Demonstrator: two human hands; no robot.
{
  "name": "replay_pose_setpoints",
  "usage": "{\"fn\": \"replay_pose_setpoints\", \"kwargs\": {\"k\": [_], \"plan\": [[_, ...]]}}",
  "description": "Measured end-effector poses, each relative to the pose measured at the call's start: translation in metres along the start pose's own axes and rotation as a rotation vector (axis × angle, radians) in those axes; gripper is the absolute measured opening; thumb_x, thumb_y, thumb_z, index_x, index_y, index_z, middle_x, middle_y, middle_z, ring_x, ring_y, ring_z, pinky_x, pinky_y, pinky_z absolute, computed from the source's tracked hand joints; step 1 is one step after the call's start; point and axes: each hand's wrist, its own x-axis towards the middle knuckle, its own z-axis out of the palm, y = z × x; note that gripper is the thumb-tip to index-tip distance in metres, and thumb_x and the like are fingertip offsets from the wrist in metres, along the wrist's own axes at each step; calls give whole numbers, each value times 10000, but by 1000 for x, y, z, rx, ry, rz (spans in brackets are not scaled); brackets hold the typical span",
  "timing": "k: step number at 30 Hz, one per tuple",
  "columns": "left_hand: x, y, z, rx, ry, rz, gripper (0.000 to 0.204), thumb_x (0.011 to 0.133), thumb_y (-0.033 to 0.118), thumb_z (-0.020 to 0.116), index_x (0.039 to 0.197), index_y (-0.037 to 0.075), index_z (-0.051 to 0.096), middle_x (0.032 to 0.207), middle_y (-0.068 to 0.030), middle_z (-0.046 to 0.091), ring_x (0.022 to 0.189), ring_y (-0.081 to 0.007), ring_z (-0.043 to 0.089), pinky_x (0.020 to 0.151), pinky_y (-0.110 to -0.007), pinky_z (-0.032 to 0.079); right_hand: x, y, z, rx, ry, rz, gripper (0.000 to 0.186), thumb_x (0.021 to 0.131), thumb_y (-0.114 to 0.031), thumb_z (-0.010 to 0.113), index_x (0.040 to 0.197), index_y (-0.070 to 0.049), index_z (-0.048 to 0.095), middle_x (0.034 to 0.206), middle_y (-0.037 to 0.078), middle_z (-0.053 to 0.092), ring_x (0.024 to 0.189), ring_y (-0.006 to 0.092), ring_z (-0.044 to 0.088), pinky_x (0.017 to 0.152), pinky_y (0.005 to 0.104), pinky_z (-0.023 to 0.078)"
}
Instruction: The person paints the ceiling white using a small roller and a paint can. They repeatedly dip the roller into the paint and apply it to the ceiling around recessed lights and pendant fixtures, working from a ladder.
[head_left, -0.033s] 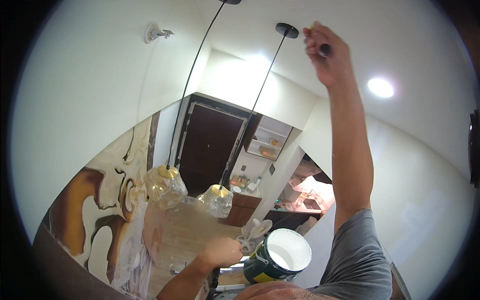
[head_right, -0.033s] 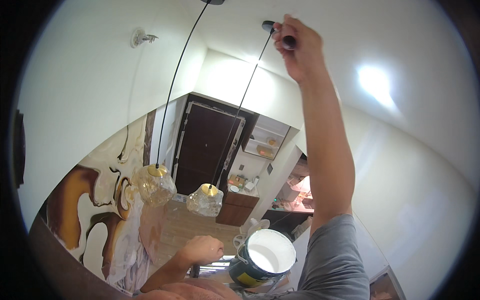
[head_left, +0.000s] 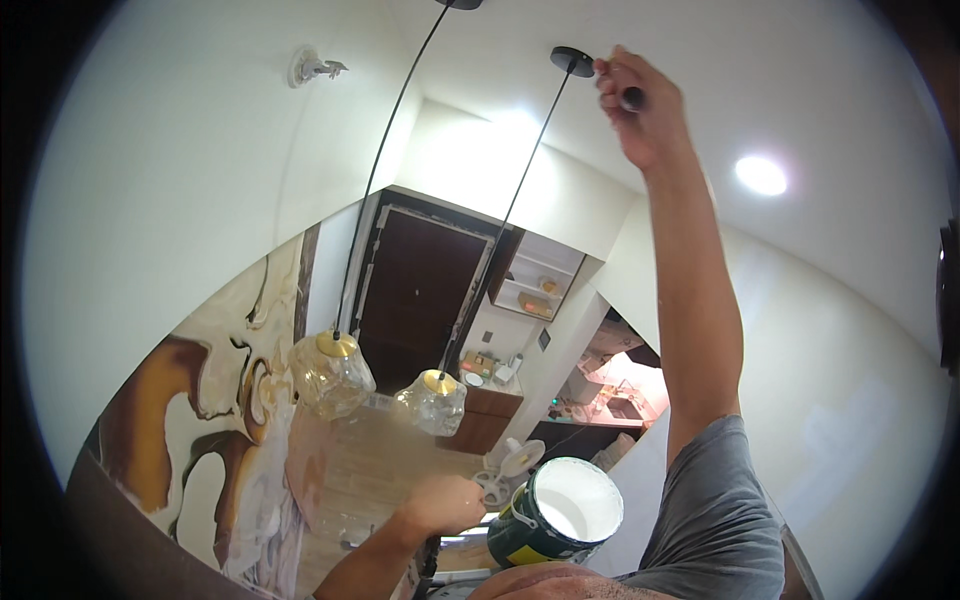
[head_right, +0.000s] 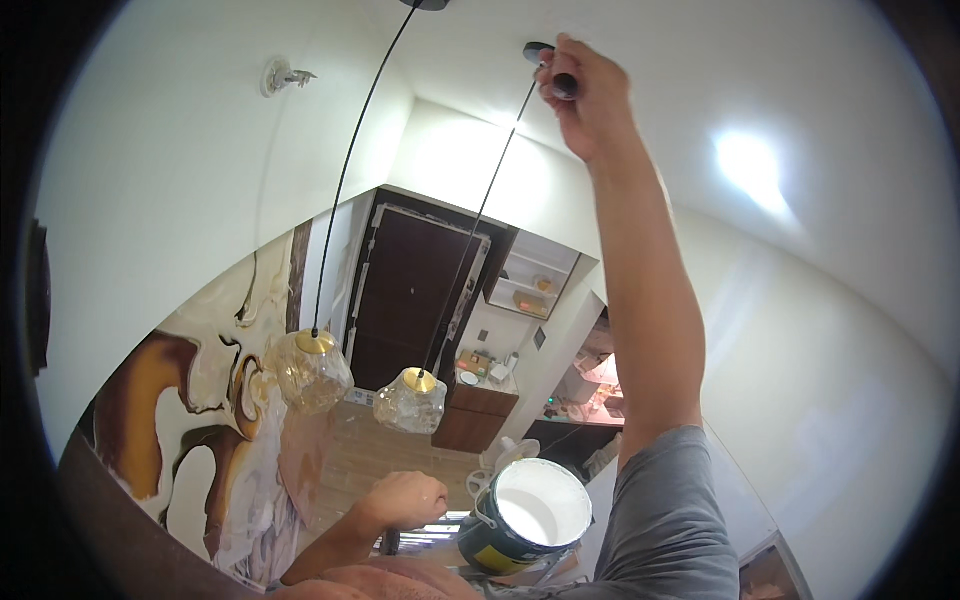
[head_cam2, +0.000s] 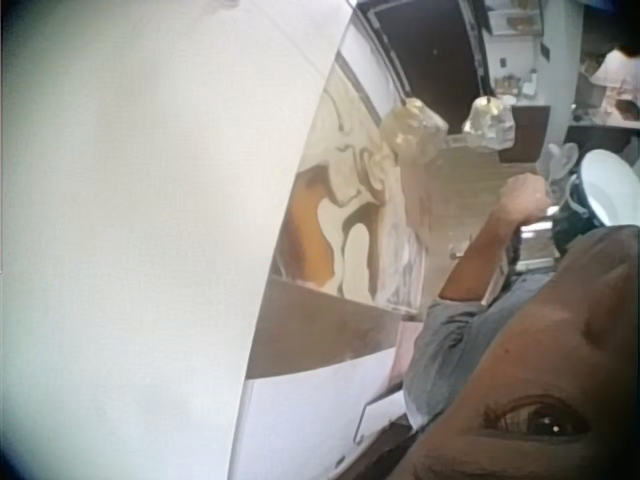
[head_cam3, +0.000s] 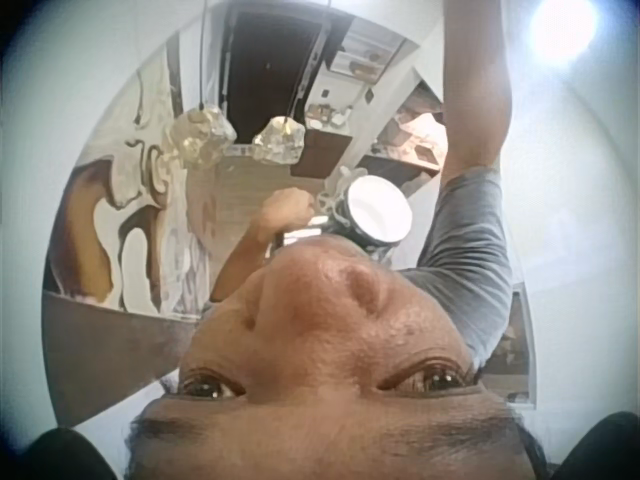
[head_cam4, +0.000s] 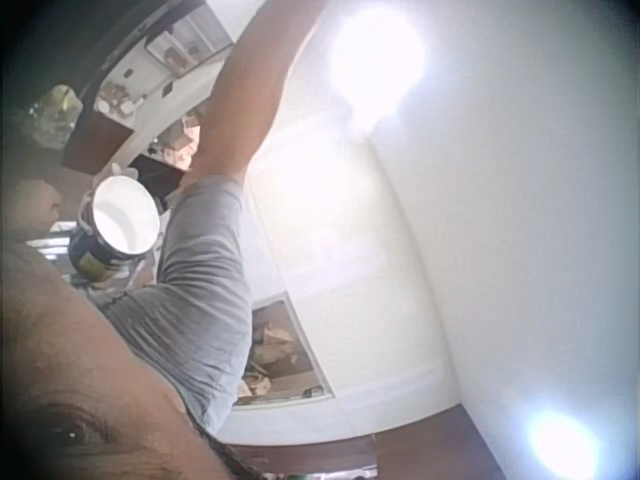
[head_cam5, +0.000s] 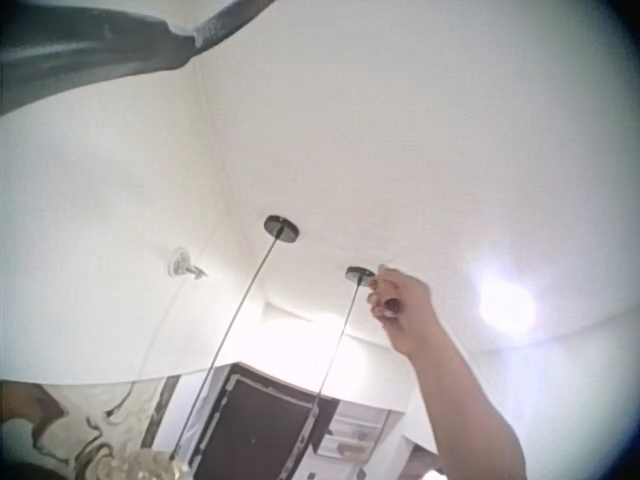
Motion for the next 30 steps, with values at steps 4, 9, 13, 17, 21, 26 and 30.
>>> {"fn": "replay_pose_setpoints", "kwargs": {"k": [4, 9, 13, 17, 21, 26, 30], "plan": [[10, -6, 1, -8, 11, 27, 356, 911, 290, 526, 1093, 105, 769, 1070, -209, 748, 1038, -423, 700, 934, -516, 543, 42, 37, -10, 82, 37, 60, 201, 970, -162, 645, 852, -9, 590, 1007, 144, 570, 736, 206, 585, 616, 304, 473], [6, -4, -3, -28, 2, 24, 358, 911, 279, 519, 1094, 95, 766, 1069, -213, 748, 1031, -424, 701, 934, -516, 541, 40, 43, 3, 76, -6, 37, 210, 983, -182, 651, 983, 18, 586, 1012, 142, 545, 714, 213, 545, 601, 331, 446], [6, -5, -2, -23, 11, 42, 360, 911, 272, 514, 1098, 93, 764, 1076, -212, 748, 1030, -426, 702, 935, -517, 542, -1, 10, 30, 91, -28, -67, 221, 984, -171, 653, 1006, 39, 589, 1006, 149, 542, 712, 220, 542, 615, 330, 443], [4, -5, -2, -9, 9, 35, 359, 914, 275, 516, 1099, 95, 765, 1071, -211, 749, 1031, -424, 703, 932, -519, 543, -53, -42, 64, 95, -108, -192, 233, 982, -165, 659, 1019, 53, 585, 1011, 162, 554, 728, 231, 567, 627, 329, 453], [2, -4, 0, 18, 35, 39, 354, 916, 275, 520, 1094, 96, 767, 1064, -210, 751, 1031, -420, 705, 931, -524, 545, -95, -79, 89, 8, -119, -222, 224, 1063, -169, 565, 1011, 46, 531, 970, 135, 540, 729, 142, 562, 601, 250, 467], [5, -5, 6, 18, 61, 51, 349, 912, 271, 525, 1088, 94, 769, 1059, -210, 753, 1026, -420, 707, 927, -527, 547, -51, -47, 64, 83, -166, -146, 228, 987, -172, 667, 992, 41, 585, 1023, 164, 577, 736, 208, 584, 626, 306, 464], [5, -3, 1, 1, 44, 46, 353, 906, 269, 526, 1089, 85, 766, 1060, -214, 751, 1024, -425, 705, 923, -528, 545, 4, 8, 52, 98, -118, -62, 218, 989, -174, 653, 944, 20, 564, 989, 162, 566, 711, 236, 579, 638, 348, 472]]}}
